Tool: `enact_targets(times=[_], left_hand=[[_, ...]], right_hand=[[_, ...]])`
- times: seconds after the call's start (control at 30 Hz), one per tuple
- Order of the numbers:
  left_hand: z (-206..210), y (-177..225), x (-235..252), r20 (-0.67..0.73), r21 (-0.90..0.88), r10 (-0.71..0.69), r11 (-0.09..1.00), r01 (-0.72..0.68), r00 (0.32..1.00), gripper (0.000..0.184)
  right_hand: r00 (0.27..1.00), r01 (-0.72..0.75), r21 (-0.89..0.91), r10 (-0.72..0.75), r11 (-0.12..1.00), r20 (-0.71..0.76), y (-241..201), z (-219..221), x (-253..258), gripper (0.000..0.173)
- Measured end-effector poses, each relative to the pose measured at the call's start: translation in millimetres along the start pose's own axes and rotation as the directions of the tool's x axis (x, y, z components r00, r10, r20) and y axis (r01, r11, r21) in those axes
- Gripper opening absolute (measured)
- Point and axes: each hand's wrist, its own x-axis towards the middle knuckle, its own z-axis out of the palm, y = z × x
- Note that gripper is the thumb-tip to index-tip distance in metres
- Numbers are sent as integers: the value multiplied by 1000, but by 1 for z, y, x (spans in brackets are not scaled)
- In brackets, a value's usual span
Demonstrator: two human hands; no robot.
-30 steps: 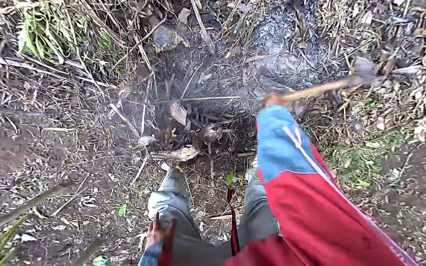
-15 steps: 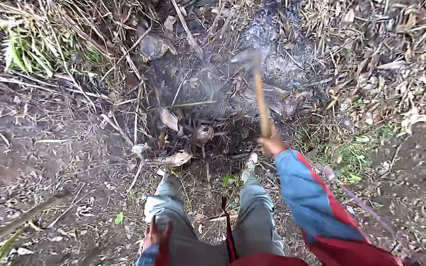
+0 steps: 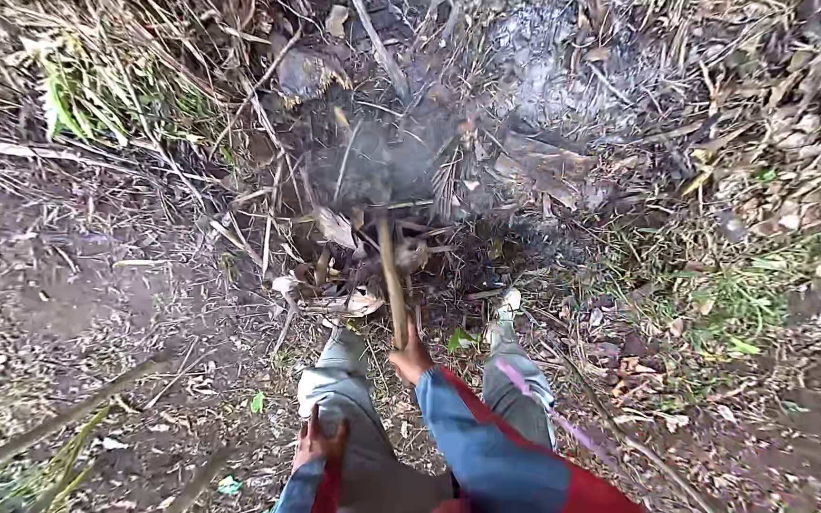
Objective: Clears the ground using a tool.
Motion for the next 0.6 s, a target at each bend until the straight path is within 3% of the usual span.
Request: enact_targets(times=[0.07,0.13,0.2,0.27,0.3,0.37,0.43,0.47,0.5,0.57,0.6], left_hand=[[3,-11,-6,14,-4,4,1000,-4,1000,97],[-4,-1,-3,12,-35,30,999,-29,999,97],[-1,-8,0,1,-43,35,998,-35,999,99],[3,-17,1,-12,-46,37,998,-38,999,98],[6,-18,3,-24,-46,44,998,-45,999,97],[10,-20,1,-27,-39,50,998,-51,998,97],[13,-19,4,-34,-32,49,998,-50,998,96],[16,-23,3,-32,-17,41,999,-41,999,96],[19,-23,3,-33,-7,36,999,-37,999,97],[18,-15,1,-26,21,23,1000,-22,999,97],[16,-13,-1,-16,38,12,999,-11,1000,98]], right_hand=[[996,10,133,2,991,-92,19,-20,-30,110],[967,80,205,-26,975,-252,12,-84,-31,104],[889,153,178,-56,972,-455,5,-159,-27,97],[734,315,202,-103,927,-671,-9,-228,-20,93],[637,428,241,-101,871,-764,-21,-259,-10,99],[483,589,316,-10,744,-876,-53,-305,16,105],[419,683,400,121,611,-900,-104,-310,48,99],[454,676,444,142,588,-880,-118,-287,60,96],[550,594,492,126,637,-826,-117,-247,64,88],[849,258,479,40,839,-527,-70,-146,62,78],[938,118,400,30,909,-344,-29,-97,54,86]])
